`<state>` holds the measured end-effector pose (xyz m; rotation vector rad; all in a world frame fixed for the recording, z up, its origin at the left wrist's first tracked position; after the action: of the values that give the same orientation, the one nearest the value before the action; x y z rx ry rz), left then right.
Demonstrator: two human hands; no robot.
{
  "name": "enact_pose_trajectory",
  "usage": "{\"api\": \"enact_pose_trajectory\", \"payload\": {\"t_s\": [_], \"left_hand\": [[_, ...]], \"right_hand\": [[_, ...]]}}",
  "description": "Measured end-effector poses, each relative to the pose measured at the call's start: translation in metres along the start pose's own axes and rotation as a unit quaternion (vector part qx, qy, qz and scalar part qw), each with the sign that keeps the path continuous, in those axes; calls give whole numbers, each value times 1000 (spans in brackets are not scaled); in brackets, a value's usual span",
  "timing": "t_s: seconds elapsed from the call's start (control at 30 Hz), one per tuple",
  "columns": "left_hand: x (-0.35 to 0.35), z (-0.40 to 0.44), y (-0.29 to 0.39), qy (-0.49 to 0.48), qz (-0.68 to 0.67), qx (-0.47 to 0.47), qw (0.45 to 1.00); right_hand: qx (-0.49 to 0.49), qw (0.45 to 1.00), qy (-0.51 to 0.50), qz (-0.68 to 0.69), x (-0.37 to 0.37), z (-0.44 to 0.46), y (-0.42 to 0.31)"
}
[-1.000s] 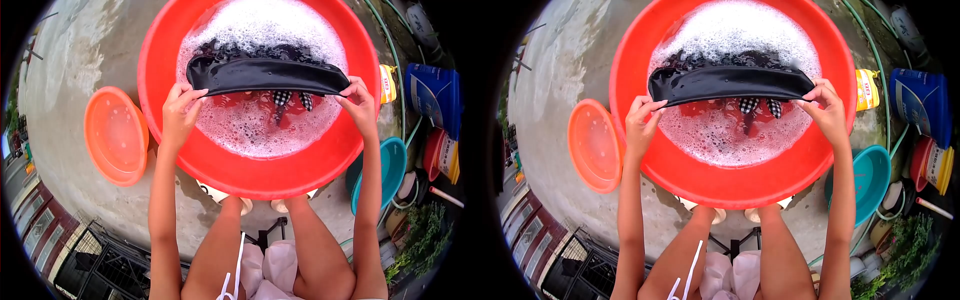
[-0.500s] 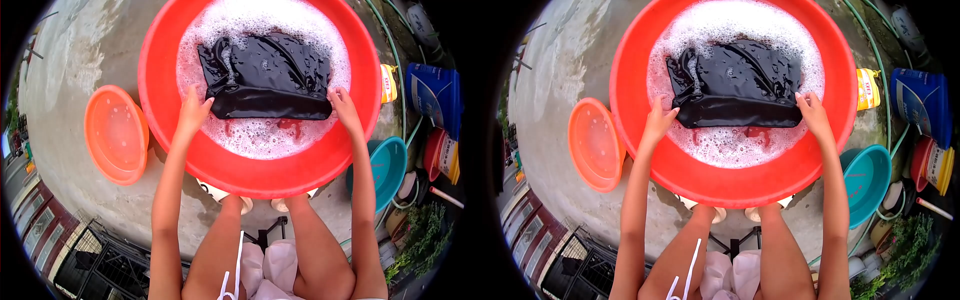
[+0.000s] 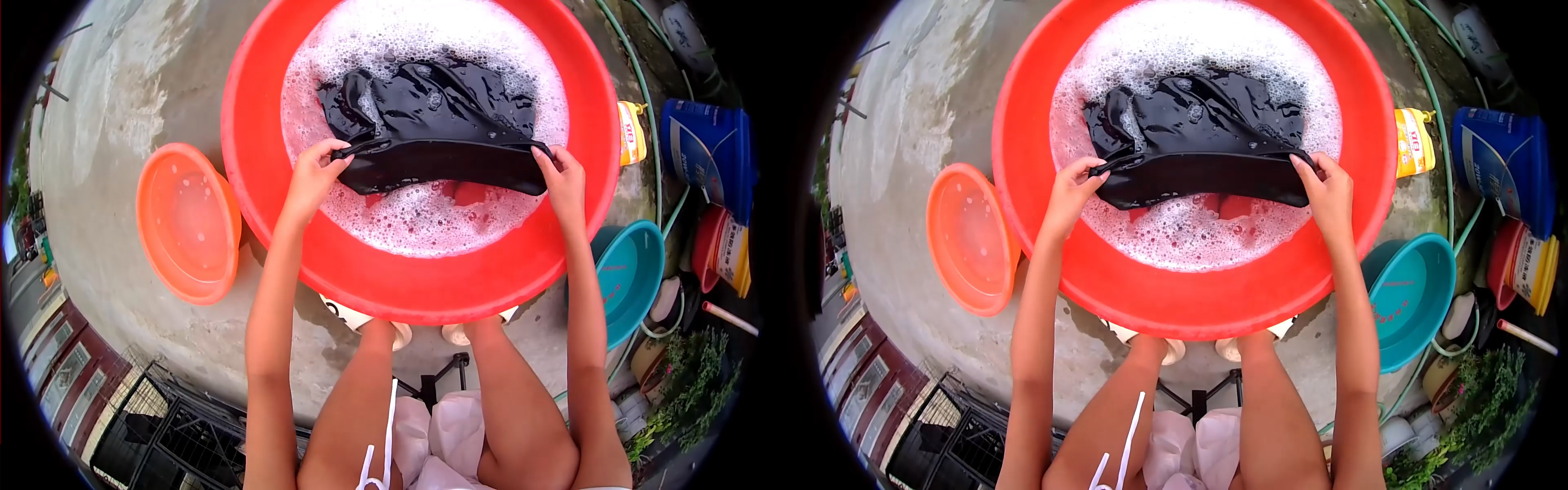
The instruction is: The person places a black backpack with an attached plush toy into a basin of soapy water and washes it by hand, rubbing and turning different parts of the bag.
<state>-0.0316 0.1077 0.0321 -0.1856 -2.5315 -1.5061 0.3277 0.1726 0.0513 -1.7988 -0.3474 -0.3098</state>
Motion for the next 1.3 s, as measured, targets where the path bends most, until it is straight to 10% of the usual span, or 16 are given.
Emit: {"api": "enact_pose_trajectory", "payload": {"t_s": [0.43,0.8,1.07,1.2,1.3], "left_hand": [[-13,18,-1,4,51,-24,998],[-5,16,10,2,-82,-7,997],[-6,12,-25,113,91,145,979],[-31,-5,-32,-53,-17,267,962],[-36,6,-27,-8,-8,161,987]], "right_hand": [[75,983,-24,-163,-15,23,-2],[91,977,79,178,12,38,-34],[89,988,107,-59,-2,45,-16],[18,958,26,-284,13,27,-3],[-64,973,-64,-212,9,18,12]]}}
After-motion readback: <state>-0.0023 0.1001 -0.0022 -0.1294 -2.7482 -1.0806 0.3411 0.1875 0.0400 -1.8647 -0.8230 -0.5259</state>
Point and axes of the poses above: each hand's wrist, its own z-axis towards the middle knuckle, its own x-axis out of the back of the hand, y = z × x, the point moved 6 cm from there along z, towards the middle knuckle, and after that the axes turned 8 degrees about z, right-handed, at the moved point
